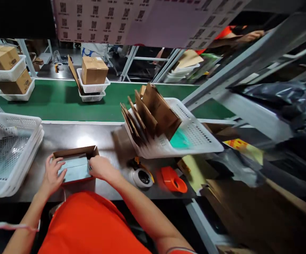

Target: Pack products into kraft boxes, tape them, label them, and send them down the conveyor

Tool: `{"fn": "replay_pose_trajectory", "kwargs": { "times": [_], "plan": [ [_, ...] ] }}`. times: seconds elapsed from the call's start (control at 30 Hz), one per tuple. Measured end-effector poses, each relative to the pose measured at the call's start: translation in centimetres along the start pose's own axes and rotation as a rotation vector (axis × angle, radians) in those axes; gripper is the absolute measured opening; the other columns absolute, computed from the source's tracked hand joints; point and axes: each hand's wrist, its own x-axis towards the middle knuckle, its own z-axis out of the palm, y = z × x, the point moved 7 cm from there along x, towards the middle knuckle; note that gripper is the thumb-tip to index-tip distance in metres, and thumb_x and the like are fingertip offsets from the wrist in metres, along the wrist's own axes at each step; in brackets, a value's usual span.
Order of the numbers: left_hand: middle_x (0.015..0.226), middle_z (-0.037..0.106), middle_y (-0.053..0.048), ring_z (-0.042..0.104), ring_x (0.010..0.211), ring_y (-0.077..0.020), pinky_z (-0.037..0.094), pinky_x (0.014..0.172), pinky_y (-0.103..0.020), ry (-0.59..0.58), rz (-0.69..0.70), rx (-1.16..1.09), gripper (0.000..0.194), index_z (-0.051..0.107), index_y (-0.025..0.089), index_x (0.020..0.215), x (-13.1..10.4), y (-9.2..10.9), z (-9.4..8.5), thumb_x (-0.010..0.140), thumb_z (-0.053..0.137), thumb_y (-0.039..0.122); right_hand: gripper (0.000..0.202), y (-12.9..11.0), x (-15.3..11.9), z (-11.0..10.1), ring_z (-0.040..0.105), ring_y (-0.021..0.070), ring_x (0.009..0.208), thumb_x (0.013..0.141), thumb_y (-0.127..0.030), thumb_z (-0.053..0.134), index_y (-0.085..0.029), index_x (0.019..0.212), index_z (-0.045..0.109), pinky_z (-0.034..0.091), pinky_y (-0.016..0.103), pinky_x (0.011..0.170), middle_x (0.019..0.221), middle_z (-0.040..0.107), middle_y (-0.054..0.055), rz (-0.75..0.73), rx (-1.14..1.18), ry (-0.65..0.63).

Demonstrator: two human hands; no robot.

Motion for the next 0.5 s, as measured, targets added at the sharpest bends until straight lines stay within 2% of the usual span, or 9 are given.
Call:
{"fn": "replay_pose_trajectory", "kwargs": {
  "times": [0.07,0.1,0.17,0.2,0.27,0.33,0.4,0.5],
  "plan": [
    [0.146,0.059,-0.02,0.052,0.142,-0.04,0.051,0.116,-0.06,0.113,-0.106,0.033,0.034,0.076,0.017,0.122,-0.6,-0.3,-0.8,0.101,0.062,0.04,0.028,2.2,-2.1,-0.9,0.075,0.0284,0.11,0.098,-0.029,0.065,-0.02,0.121,0.078,0.055,0.032,0.092,0.114,0.08,0.013,0.044,0.06,0.139],
    [0.146,0.056,-0.022,0.058,0.134,-0.0376,0.056,0.11,-0.056,0.187,-0.194,0.047,0.04,0.073,0.016,0.127,-1.1,-0.6,-1.3,0.101,0.063,0.044,0.034,3.3,-3.1,-1.0,0.073,0.0288,0.116,0.103,-0.032,0.06,-0.019,0.13,0.075,0.054,0.034,0.096,0.121,0.077,0.015,0.102,0.097,0.23],
    [0.131,0.06,-0.021,0.067,0.113,-0.0323,0.062,0.094,-0.049,0.269,-0.349,0.067,0.05,0.069,0.012,0.132,-2.0,-0.9,-2.0,0.101,0.062,0.051,0.045,4.6,-4.5,0.4,0.069,0.0308,0.122,0.106,-0.039,0.057,-0.013,0.142,0.066,0.054,0.037,0.102,0.129,0.073,0.019,0.207,0.199,0.315],
    [0.122,0.064,-0.019,0.067,0.105,-0.0307,0.062,0.089,-0.046,0.238,-0.367,0.077,0.052,0.068,0.012,0.132,-2.2,-0.7,-1.9,0.101,0.061,0.054,0.054,4.6,-4.8,1.8,0.068,0.0327,0.125,0.103,-0.044,0.063,-0.01,0.145,0.063,0.054,0.039,0.105,0.133,0.071,0.021,0.225,0.252,0.295],
    [0.108,0.069,-0.015,0.066,0.1,-0.0312,0.06,0.09,-0.046,0.035,-0.27,0.132,0.055,0.07,0.013,0.13,-1.6,0.7,-1.3,0.1,0.063,0.058,0.086,3.3,-4.9,4.6,0.064,0.0377,0.131,0.085,-0.052,0.085,-0.005,0.152,0.055,0.054,0.043,0.11,0.143,0.065,0.025,0.174,0.327,0.212],
    [0.107,0.074,-0.015,0.064,0.105,-0.0347,0.057,0.095,-0.048,-0.219,-0.127,0.249,0.055,0.075,0.013,0.127,-0.8,2.4,-0.8,0.1,0.064,0.06,0.11,1.9,-4.6,5.9,0.06,0.0413,0.136,0.072,-0.048,0.096,-0.003,0.159,0.046,0.052,0.046,0.114,0.15,0.06,0.028,0.109,0.33,0.188],
    [0.116,0.076,-0.018,0.063,0.106,-0.0379,0.055,0.093,-0.05,-0.418,-0.039,0.39,0.052,0.079,0.014,0.125,0.0,3.8,-1.0,0.101,0.063,0.058,0.106,1.6,-4.4,5.7,0.062,0.0413,0.134,0.075,-0.044,0.094,-0.004,0.16,0.045,0.052,0.046,0.112,0.148,0.061,0.028,0.092,0.306,0.183],
    [0.125,0.075,-0.02,0.066,0.109,-0.0403,0.054,0.088,-0.05,-0.587,0.025,0.553,0.034,0.081,0.017,0.123,1.7,5.3,-1.1,0.104,0.062,0.037,0.071,3.0,-3.6,4.4,0.071,0.0374,0.12,0.088,-0.049,0.082,-0.009,0.144,0.062,0.055,0.04,0.1,0.134,0.071,0.023,0.111,0.324,0.126]
  ]
}}
